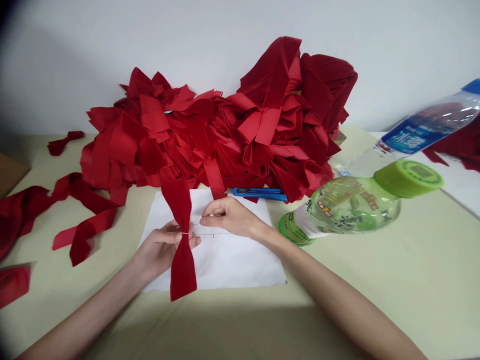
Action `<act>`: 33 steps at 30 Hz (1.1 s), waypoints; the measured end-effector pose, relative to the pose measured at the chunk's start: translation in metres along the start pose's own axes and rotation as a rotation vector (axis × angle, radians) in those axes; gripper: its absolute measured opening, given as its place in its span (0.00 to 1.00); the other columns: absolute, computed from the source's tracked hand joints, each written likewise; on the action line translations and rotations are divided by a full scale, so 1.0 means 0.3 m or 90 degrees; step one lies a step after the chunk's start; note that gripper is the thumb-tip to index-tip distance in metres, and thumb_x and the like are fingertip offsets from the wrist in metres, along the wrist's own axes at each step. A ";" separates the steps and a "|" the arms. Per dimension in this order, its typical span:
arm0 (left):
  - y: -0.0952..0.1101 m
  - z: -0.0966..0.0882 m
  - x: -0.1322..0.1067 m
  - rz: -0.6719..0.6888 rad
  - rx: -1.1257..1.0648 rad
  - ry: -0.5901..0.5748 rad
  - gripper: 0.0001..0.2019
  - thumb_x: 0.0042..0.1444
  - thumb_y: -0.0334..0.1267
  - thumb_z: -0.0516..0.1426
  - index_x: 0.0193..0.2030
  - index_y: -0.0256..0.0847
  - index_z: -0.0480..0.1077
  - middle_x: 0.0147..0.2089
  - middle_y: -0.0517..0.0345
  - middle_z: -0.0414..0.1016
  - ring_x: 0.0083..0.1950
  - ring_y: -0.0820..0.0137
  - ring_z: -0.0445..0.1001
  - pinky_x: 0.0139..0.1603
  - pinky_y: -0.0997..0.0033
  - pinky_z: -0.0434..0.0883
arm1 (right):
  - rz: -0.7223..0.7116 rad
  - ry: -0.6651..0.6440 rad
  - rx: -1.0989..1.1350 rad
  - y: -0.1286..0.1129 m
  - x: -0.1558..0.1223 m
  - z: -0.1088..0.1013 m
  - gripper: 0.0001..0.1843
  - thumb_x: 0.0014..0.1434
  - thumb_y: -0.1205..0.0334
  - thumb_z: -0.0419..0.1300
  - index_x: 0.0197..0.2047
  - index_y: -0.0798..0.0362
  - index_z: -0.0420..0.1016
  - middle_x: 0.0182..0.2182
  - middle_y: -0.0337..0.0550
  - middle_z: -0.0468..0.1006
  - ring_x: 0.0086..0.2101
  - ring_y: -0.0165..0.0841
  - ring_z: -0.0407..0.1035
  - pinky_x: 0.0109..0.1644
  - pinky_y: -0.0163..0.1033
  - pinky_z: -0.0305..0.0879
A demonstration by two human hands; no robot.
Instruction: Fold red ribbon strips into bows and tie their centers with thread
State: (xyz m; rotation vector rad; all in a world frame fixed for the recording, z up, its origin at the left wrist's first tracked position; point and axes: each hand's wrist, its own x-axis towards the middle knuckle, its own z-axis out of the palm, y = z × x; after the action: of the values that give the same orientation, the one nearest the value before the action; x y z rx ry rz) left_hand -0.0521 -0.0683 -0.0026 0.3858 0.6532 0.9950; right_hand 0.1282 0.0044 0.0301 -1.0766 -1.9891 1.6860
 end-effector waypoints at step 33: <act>0.057 0.051 -0.035 -0.133 0.119 -0.104 0.18 0.31 0.23 0.60 0.33 0.38 0.67 0.23 0.59 0.74 0.23 0.69 0.72 0.25 0.72 0.66 | -0.034 -0.165 -0.055 -0.087 -0.071 -0.014 0.12 0.55 0.56 0.59 0.33 0.56 0.77 0.23 0.35 0.68 0.22 0.23 0.53 0.24 0.31 0.48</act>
State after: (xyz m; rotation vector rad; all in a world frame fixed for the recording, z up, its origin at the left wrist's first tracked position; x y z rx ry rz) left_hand -0.0571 -0.0690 0.0221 0.5451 0.6256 0.6980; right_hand 0.1364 -0.0085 0.0605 -0.8583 -2.2466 1.8042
